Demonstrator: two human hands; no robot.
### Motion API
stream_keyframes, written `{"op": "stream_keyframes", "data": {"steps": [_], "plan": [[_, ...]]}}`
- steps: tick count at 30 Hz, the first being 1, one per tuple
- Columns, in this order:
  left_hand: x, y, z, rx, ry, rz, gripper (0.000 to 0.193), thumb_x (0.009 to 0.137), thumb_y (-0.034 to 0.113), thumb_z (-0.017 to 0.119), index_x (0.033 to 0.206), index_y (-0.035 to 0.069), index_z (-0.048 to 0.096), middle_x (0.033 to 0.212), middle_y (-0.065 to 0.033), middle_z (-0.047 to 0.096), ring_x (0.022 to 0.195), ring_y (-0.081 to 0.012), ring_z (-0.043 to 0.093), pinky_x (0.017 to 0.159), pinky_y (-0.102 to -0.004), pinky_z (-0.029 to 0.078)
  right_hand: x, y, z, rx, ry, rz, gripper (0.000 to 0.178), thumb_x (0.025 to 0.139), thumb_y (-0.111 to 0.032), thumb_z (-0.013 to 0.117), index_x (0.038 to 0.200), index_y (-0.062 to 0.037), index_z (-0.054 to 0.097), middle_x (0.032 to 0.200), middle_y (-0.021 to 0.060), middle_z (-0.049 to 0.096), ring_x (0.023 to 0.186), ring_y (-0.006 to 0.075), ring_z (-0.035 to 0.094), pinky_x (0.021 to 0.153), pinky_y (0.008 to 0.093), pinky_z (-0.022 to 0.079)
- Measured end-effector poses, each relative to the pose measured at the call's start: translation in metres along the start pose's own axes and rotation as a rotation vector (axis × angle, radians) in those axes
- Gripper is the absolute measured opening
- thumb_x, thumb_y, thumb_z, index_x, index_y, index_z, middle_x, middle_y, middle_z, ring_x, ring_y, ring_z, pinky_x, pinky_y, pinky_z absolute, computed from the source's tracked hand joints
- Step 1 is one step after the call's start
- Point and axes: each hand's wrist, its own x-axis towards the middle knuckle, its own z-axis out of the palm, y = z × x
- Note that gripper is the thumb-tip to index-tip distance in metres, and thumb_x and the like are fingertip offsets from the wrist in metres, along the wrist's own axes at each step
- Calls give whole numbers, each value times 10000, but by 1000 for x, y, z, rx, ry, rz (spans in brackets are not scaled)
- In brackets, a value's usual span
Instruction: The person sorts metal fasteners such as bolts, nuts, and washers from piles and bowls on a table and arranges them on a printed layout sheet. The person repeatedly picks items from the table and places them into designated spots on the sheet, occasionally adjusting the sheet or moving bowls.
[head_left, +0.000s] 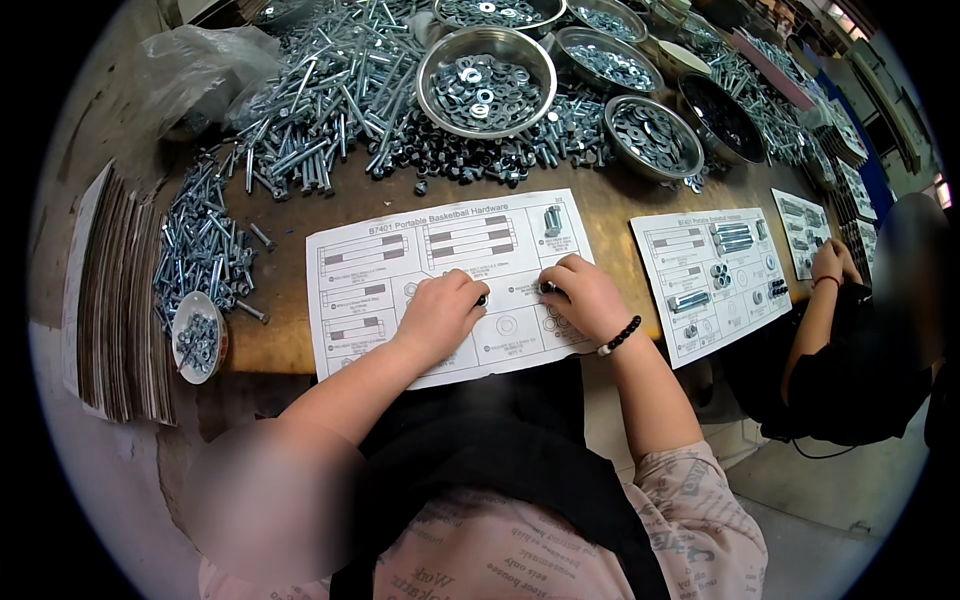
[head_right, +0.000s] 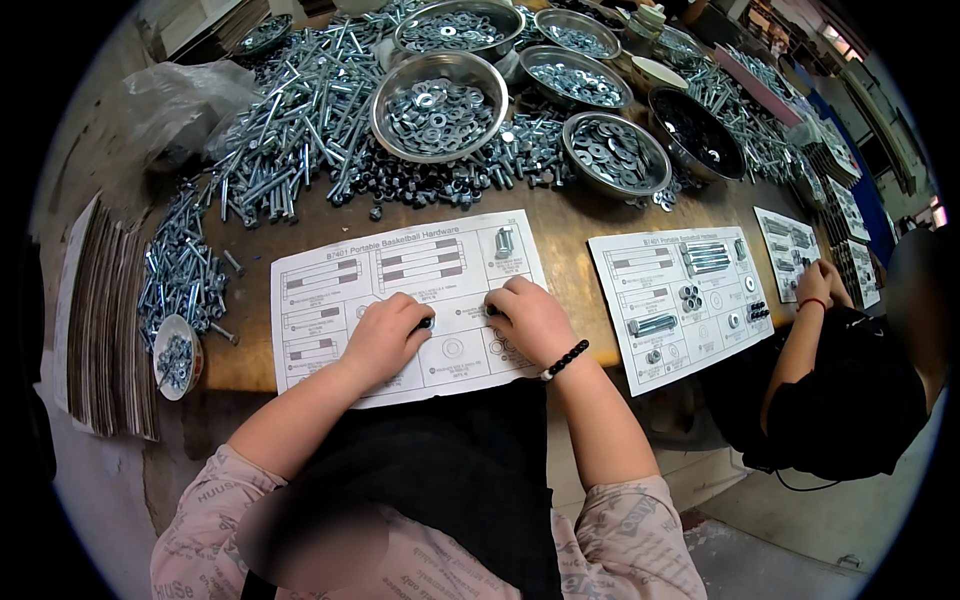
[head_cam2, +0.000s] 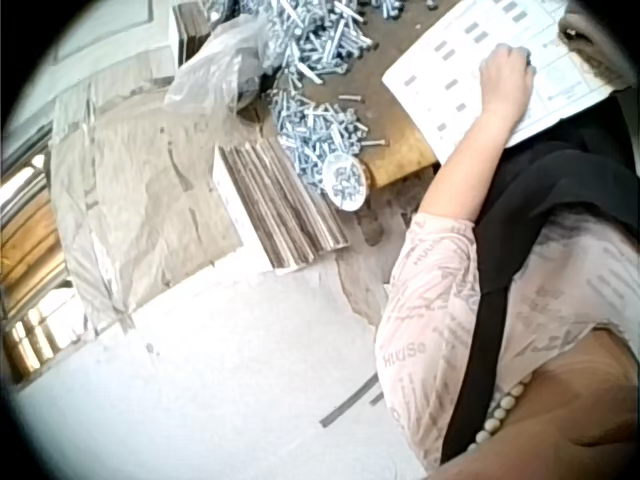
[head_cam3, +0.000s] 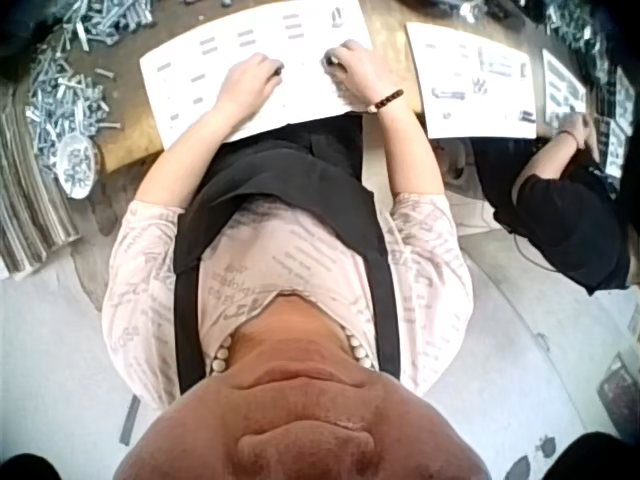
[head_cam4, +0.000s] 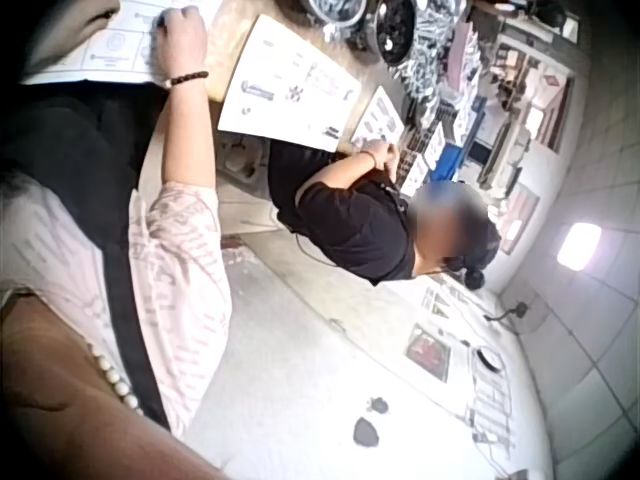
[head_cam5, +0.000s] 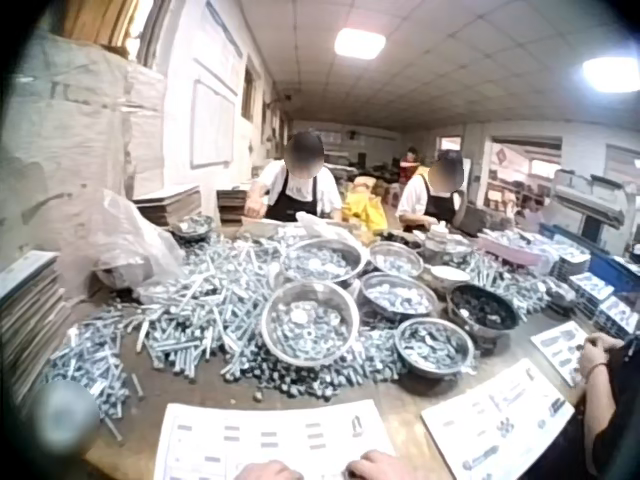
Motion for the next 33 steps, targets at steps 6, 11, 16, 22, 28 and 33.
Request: {"op": "stream_keyframes", "data": {"steps": [6,11,16,22,28,33], "plan": [[9,13,9,-102,-72,-41,204,757,117,602,953,61,595,891,-98,559,848,-288,542,736,-376,446,-25,23,-27,77,-88,59,220,672,-74,687,886,-80,634,860,102,565,831,285,558,725,336,458],[22,34,30,-275,-133,-7,205,806,71,511,992,53,595,917,-114,565,883,-297,548,771,-367,456,-38,20,-32,64,-102,34,202,685,-99,675,884,-116,642,867,83,566,837,273,560,722,345,459],[29,50,41,-316,-210,30,290,761,-12,466,1012,52,596,944,-125,564,897,-307,546,789,-366,453,-40,16,-33,83,-107,3,217,680,-91,668,893,-108,628,875,91,560,849,280,551,724,345,456],[29,49,45,-342,-125,92,310,718,-29,474,991,50,596,895,-134,563,846,-326,556,742,-391,462,-39,17,-31,91,-115,-13,231,671,-84,675,895,-90,620,878,99,557,849,294,546,730,353,453],[25,46,39,-411,-134,61,307,742,-28,464,1011,45,593,933,-144,565,871,-328,554,753,-391,458,-35,10,-43,179,-93,95,229,702,-84,679,922,-79,615,867,89,546,772,241,562,678,321,464],[33,13,9,-310,-10,3,269,776,22,474,1019,37,588,970,-142,563,906,-328,544,795,-399,447,-6,4,-45,201,-17,32,197,745,-88,653,936,-60,612,868,87,553,725,212,578,655,311,470]]}}
